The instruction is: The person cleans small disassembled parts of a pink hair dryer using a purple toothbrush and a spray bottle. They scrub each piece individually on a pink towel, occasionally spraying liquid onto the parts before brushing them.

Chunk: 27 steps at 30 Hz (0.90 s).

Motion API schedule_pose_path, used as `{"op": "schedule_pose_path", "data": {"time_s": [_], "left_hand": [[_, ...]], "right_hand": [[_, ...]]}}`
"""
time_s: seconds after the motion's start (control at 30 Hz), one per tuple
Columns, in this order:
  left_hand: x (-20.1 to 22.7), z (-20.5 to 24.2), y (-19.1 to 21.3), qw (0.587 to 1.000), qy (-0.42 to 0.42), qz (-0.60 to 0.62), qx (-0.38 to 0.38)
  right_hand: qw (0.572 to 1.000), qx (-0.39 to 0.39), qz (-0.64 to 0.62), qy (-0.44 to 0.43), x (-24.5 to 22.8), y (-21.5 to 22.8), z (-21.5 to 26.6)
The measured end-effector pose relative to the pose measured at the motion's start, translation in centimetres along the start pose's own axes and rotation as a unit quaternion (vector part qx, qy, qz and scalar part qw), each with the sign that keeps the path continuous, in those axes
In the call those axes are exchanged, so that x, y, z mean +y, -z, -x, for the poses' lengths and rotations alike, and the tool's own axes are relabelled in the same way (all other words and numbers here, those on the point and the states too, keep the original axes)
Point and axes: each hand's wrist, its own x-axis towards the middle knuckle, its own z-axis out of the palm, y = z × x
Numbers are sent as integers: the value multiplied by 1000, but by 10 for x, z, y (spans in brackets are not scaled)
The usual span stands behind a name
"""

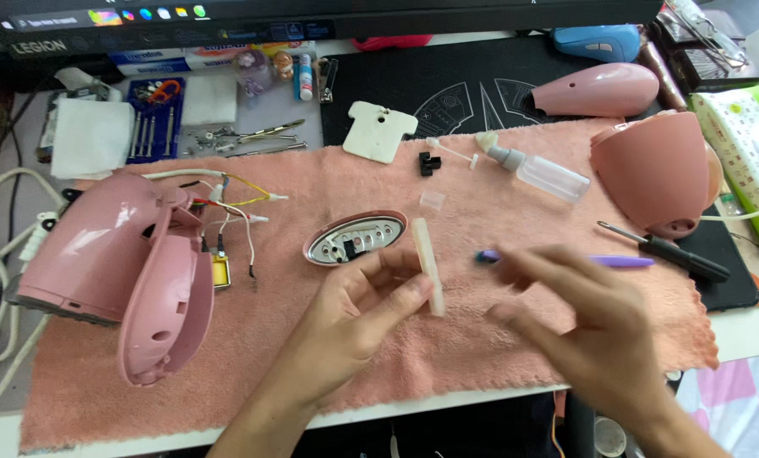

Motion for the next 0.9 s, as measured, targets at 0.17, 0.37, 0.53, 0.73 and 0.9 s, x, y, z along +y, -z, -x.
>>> {"op": "schedule_pose_path", "data": {"time_s": [0.17,0.37,0.53,0.73,0.9], "left_hand": [[-1,10,-4,993,-32,80,-77],[5,16,-7,995,-66,4,-79],[6,22,-9,996,-54,-72,6],[8,22,-9,992,-109,-64,24],[17,21,-7,995,-74,-23,56]], "right_hand": [[996,-7,-89,12,-22,-20,-2],[997,28,-76,15,-26,-27,3],[972,30,-147,-178,-9,-23,9],[845,10,-469,-259,12,-25,20],[862,-5,-393,-320,10,-20,26]]}}
